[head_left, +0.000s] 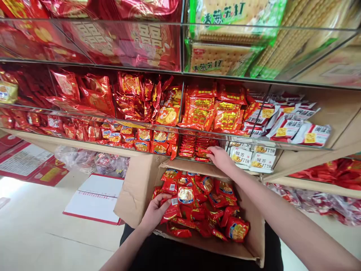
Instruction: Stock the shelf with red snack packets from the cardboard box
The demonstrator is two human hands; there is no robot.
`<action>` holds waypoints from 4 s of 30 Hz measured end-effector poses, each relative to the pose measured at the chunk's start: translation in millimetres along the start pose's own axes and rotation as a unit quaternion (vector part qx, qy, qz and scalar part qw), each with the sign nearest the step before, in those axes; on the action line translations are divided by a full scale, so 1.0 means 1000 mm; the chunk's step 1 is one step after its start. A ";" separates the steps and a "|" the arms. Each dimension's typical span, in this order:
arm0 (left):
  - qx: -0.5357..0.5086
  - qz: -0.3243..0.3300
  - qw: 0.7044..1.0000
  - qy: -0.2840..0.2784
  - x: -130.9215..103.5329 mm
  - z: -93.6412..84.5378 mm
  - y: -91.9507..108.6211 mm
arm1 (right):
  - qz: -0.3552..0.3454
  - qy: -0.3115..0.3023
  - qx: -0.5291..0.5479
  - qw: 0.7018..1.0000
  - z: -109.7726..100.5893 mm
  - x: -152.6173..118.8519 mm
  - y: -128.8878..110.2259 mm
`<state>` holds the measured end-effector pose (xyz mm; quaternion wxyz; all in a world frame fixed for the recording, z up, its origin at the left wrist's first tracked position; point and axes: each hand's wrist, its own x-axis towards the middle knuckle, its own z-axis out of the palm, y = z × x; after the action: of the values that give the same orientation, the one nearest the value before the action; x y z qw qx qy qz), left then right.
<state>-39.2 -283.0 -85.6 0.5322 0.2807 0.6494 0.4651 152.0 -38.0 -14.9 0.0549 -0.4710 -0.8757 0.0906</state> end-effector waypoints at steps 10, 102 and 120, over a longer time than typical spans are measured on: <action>-0.075 -0.058 0.995 0.000 0.004 0.000 -0.009 | -0.010 -0.071 -0.049 0.996 0.024 0.014 0.007; -0.104 -0.049 0.993 -0.038 -0.011 0.002 0.016 | -0.053 -0.031 0.121 0.991 -0.015 -0.023 -0.039; -0.212 0.059 0.966 -0.134 -0.040 0.065 0.077 | 0.080 -0.125 0.629 0.763 -0.015 -0.158 -0.066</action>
<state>23.5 -266.1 0.8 0.6330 0.2590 0.4407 0.5813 187.4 -203.9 11.6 0.2216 -0.3838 -0.5805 0.6831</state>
